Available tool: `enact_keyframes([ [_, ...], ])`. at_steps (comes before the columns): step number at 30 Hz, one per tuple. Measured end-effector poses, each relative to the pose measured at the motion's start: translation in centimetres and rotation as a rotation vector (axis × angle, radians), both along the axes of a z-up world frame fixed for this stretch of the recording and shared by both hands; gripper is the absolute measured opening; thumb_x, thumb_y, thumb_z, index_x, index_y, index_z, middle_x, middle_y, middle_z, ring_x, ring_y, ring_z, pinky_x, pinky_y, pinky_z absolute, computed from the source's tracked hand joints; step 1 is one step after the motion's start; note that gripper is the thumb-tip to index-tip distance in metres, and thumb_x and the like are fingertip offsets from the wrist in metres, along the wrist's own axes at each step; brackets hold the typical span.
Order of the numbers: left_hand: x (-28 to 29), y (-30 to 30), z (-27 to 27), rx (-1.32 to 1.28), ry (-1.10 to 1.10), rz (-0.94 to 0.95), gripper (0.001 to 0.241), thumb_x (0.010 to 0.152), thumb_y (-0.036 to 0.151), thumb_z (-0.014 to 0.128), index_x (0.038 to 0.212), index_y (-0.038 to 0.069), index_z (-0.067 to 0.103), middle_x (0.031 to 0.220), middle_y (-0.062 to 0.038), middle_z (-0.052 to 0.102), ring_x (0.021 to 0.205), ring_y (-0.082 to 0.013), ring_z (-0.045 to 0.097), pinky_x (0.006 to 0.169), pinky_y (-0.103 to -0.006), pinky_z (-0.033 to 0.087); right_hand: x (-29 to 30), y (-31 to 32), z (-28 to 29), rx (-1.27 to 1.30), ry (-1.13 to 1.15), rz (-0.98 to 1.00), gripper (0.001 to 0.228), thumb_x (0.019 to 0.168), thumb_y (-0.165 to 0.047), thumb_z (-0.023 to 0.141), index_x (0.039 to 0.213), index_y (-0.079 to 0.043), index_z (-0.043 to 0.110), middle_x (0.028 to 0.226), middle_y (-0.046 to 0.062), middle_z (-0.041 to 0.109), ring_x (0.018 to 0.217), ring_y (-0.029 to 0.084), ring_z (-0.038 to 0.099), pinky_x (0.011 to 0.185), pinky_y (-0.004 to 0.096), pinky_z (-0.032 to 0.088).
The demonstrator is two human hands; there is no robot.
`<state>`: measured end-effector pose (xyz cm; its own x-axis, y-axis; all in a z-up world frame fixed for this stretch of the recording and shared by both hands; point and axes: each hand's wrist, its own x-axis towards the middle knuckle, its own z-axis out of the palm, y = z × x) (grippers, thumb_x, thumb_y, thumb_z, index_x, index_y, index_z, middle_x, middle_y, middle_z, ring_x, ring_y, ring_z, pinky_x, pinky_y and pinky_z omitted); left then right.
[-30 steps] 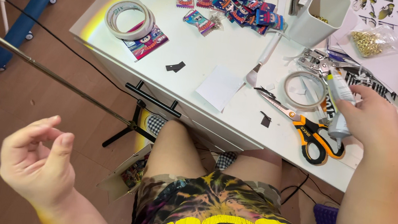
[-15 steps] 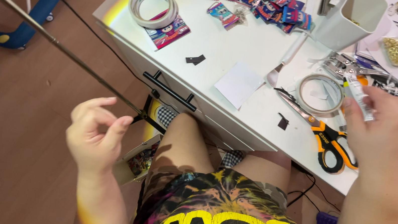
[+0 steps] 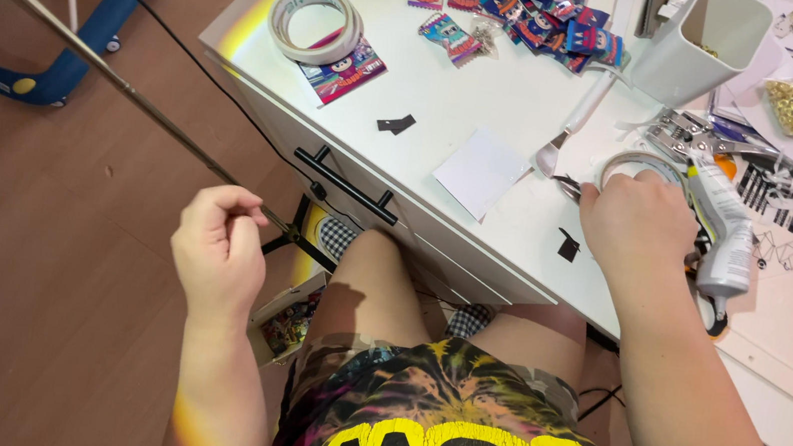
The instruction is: The person cuts a small black piece of material with scissors, applies glue to a white card, and attaches the black piece. They then use clear tape to secure the piece and trim the excess tape. Finally, they fold a small printed packet and seal it with tape.
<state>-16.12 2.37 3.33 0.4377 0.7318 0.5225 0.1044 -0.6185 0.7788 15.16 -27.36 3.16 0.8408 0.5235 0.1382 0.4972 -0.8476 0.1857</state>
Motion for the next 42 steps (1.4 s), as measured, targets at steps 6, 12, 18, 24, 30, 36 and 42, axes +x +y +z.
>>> enact_keyframes([
  [6,1.9,0.1,1.6,0.036,0.383,-0.076,0.032,0.104,0.027,0.042,0.105,0.013,0.071,0.098,0.001,0.074,0.093,-0.0238,0.066,0.093,-0.0452,0.043,0.3,-0.3,1.0,0.082,0.037,-0.019,0.036,0.107,-0.033,0.052,0.093,-0.007,0.073,0.092,0.014,0.068,0.09,0.04,0.067,0.067,0.051,0.053],
  [12,8.0,0.2,2.0,0.134,0.535,-0.161,0.03,0.091,0.005,0.053,0.112,0.016,0.072,0.107,-0.002,0.073,0.101,-0.0304,0.062,0.088,-0.0464,0.043,-2.6,-2.1,5.3,1.168,0.546,-0.143,0.013,0.11,-0.02,0.071,0.107,-0.008,0.075,0.066,-0.003,0.052,0.057,0.008,0.047,0.053,0.025,0.04],
  [18,15.0,1.5,-1.7,0.34,0.663,-0.098,0.022,0.105,0.031,0.055,0.101,0.018,0.072,0.088,-0.005,0.067,0.088,-0.0366,0.06,0.074,-0.0499,0.047,-4.6,-3.7,5.9,1.915,1.14,0.077,0.019,0.097,-0.023,0.07,0.098,-0.004,0.067,0.08,0.01,0.067,0.048,0.012,0.051,0.04,0.02,0.032],
  [24,17.0,2.0,-4.1,0.333,0.686,-0.066,0.016,0.093,0.025,0.065,0.101,0.02,0.079,0.104,-0.004,0.061,0.101,-0.0346,0.052,0.083,-0.0516,0.044,-7.0,-3.8,4.9,2.05,1.553,0.318,0.015,0.085,-0.005,0.071,0.098,-0.003,0.065,0.094,0.017,0.068,0.068,0.023,0.065,0.056,0.029,0.046],
  [30,14.8,1.5,-1.0,0.077,0.454,-0.141,0.008,0.097,0.026,0.07,0.1,0.018,0.07,0.093,-0.002,0.072,0.095,-0.0298,0.068,0.084,-0.0444,0.048,-7.1,-3.8,1.0,2.122,1.73,0.362,0.03,0.086,-0.002,0.06,0.115,-0.004,0.067,0.094,0.013,0.054,0.084,0.03,0.065,0.086,0.046,0.059],
  [36,12.6,-2.4,2.4,-0.451,0.086,-0.301,0.015,0.094,0.017,0.072,0.108,0.013,0.071,0.088,-0.002,0.076,0.084,-0.0125,0.067,0.075,-0.0284,0.054,-8.4,-2.9,-0.7,2.096,1.552,0.419,0.022,0.088,-0.001,0.063,0.11,-0.001,0.061,0.092,0.014,0.054,0.084,0.03,0.067,0.088,0.052,0.063],
  [42,13.2,-4.5,1.4,-0.541,0.088,-0.369,0.016,0.092,0.016,0.073,0.106,0.009,0.073,0.084,-0.003,0.076,0.081,-0.0098,0.066,0.07,-0.0241,0.056,-10.3,-1.7,0.4,2.045,1.353,0.397,0.015,0.092,0.002,0.062,0.107,0.006,0.06,0.086,0.02,0.061,0.082,0.033,0.073,0.086,0.054,0.066],
])
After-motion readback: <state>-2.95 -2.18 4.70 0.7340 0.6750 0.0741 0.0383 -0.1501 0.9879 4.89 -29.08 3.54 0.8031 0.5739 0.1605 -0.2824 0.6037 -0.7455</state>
